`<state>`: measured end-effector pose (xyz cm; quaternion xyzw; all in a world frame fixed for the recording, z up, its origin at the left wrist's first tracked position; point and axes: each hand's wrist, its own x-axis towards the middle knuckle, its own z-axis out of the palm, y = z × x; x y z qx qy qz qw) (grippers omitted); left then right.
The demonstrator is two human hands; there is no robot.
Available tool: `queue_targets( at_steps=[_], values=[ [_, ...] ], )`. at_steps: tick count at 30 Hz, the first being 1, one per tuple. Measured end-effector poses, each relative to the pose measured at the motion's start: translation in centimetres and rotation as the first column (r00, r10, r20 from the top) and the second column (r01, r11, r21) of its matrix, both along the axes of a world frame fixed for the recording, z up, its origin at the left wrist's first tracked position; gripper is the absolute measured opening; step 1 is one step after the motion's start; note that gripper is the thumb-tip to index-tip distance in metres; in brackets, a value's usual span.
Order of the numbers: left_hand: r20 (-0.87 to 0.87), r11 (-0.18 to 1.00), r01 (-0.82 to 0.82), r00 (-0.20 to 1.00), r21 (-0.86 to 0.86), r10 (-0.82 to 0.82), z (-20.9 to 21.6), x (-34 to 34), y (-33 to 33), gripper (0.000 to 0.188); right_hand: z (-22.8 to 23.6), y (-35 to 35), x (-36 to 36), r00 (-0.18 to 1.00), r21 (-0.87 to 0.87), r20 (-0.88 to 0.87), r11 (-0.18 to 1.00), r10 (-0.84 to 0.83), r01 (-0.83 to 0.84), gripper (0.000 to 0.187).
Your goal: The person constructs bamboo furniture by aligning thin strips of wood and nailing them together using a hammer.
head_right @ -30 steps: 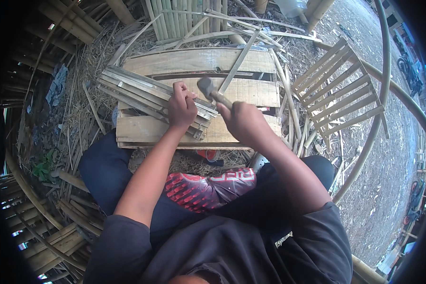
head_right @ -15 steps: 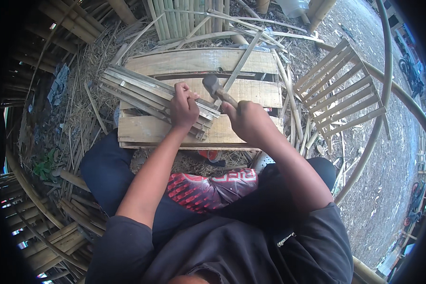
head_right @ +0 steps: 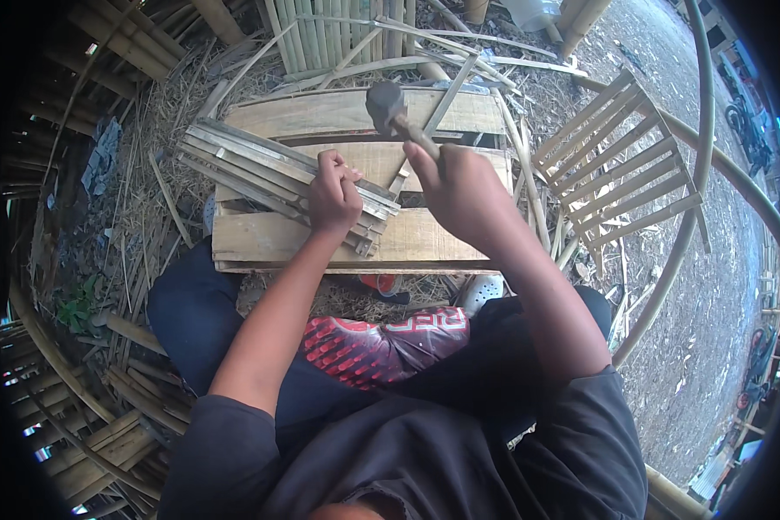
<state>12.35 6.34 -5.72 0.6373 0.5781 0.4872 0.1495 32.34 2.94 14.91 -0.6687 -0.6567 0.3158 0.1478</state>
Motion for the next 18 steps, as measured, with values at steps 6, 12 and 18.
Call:
queue_targets(
  at_steps=[6,12,18],
  values=[
    [0.014,0.999,0.050,0.999,0.012,-0.050,0.1,1.1,0.3,0.020,-6.8,-0.7,1.5,0.977,-0.180,0.139,0.974,0.162,-0.136,0.067],
    [0.004,1.000,0.003,1.000,-0.015,-0.003,-0.2,0.0,0.1,0.020,0.3,-0.9,-0.5,0.998,-0.068,-0.043,0.996,0.052,-0.055,0.064],
    [-0.010,0.998,0.050,0.999,0.041,-0.049,0.2,1.7,0.6,0.021,-9.6,-0.9,2.4,0.980,-0.131,0.142,0.984,0.141,-0.122,0.070]
  ],
)
